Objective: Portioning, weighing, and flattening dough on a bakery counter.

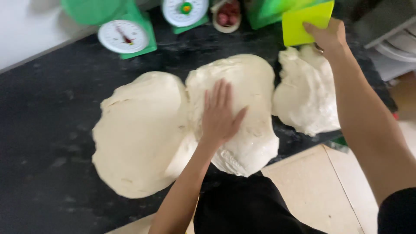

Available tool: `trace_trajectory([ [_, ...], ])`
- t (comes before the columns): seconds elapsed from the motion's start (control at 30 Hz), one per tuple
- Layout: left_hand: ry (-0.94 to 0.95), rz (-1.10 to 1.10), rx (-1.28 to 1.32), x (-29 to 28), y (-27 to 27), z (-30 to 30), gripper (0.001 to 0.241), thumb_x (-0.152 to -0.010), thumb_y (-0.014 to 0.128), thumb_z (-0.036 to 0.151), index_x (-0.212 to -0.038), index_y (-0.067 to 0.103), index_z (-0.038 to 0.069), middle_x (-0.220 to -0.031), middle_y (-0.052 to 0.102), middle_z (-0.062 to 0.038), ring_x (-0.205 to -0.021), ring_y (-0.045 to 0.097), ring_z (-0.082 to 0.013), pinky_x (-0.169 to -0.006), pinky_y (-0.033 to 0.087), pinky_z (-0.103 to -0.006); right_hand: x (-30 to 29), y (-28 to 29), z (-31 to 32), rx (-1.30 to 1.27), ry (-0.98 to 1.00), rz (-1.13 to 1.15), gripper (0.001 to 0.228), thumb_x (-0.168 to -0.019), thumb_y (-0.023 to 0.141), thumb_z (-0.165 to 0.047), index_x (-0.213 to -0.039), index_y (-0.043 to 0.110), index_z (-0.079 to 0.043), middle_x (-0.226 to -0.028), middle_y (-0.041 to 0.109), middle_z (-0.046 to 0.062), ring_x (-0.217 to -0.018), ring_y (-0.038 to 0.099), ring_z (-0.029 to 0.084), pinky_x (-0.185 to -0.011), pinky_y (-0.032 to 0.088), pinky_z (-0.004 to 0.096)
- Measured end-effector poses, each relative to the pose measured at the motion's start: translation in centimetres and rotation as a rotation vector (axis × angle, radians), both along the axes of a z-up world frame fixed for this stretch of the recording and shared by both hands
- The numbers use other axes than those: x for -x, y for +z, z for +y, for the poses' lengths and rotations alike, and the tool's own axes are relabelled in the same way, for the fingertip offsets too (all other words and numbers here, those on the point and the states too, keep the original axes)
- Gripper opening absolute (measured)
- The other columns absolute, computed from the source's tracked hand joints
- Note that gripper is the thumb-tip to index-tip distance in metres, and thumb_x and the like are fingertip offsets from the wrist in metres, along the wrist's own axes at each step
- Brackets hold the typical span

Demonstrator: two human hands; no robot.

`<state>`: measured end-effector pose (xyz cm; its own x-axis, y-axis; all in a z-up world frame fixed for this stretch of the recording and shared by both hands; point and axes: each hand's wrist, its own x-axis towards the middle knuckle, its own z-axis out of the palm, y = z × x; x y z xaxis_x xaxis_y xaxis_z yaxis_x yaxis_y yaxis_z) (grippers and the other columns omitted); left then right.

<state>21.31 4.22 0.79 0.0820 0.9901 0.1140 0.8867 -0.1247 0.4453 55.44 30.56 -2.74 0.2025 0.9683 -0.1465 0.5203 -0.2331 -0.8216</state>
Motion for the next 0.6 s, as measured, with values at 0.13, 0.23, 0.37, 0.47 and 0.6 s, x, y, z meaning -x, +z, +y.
trace_trajectory([
  [0.13, -0.387, 0.096, -0.106, -9.4, -2.0, 3.9, 0.083, -0.102, 0.029, 0.063, -0.161, 0.026, 0.005, -0.169, 0.024, -0.015, -0.159, 0.013, -0.0307, -0.126, 0.009, -0.0552, -5.0, 2.3, -4.8, -0.382, -0.007, -0.003, 0.038, -0.11, 0.077, -0.027, -0.126, 0.068, 0.005, -0.116, 0.074, 0.018, -0.102, 0.077, 0.028, -0.079, 0.065, 0.037],
  [0.23, -0.705, 0.179, -0.217, -16.7, -2.3, 4.9, 0.084, -0.101, 0.03, 0.066, -0.161, 0.028, 0.009, -0.171, 0.02, -0.011, -0.159, 0.013, -0.026, -0.127, 0.013, -0.0552, -7.3, 5.5, -10.0, -0.386, -0.109, 0.106, 0.037, -0.109, 0.076, -0.029, -0.123, 0.069, 0.004, -0.112, 0.075, 0.011, -0.097, 0.076, 0.017, -0.076, 0.064, 0.026],
  [0.37, -0.847, -0.317, -0.363, -25.4, -7.4, 11.4, 0.072, -0.077, 0.084, 0.047, -0.137, 0.059, 0.019, -0.158, 0.047, -0.002, -0.148, 0.046, -0.0191, -0.133, 0.018, -0.0554, -9.4, 8.8, -16.8, -0.334, -0.183, 0.287, 0.033, -0.108, 0.072, -0.027, -0.126, 0.067, 0.0, -0.116, 0.073, 0.004, -0.097, 0.072, 0.007, -0.082, 0.058, 0.015],
  [0.47, -0.537, -0.085, -0.365, -26.3, -7.1, 19.1, 0.093, -0.085, 0.015, 0.081, -0.137, 0.061, 0.018, -0.149, 0.051, -0.003, -0.142, 0.043, -0.0262, -0.119, 0.021, -0.0688, -11.4, 9.7, -20.7, -0.264, -0.318, 0.281, 0.035, -0.107, 0.067, -0.025, -0.13, 0.055, 0.0, -0.128, 0.067, 0.013, -0.122, 0.075, 0.026, -0.102, 0.069, 0.031],
  [0.6, -0.3, 0.112, 0.045, -22.7, -3.8, 17.9, 0.087, -0.093, 0.012, 0.07, -0.156, 0.035, 0.014, -0.167, 0.028, -0.01, -0.156, 0.02, -0.0275, -0.124, 0.01, -0.0626, -15.2, 8.0, -24.6, -0.262, -0.469, 0.375, 0.045, -0.105, 0.069, -0.03, -0.136, 0.05, -0.003, -0.138, 0.062, 0.014, -0.134, 0.066, 0.032, -0.113, 0.06, 0.044],
])
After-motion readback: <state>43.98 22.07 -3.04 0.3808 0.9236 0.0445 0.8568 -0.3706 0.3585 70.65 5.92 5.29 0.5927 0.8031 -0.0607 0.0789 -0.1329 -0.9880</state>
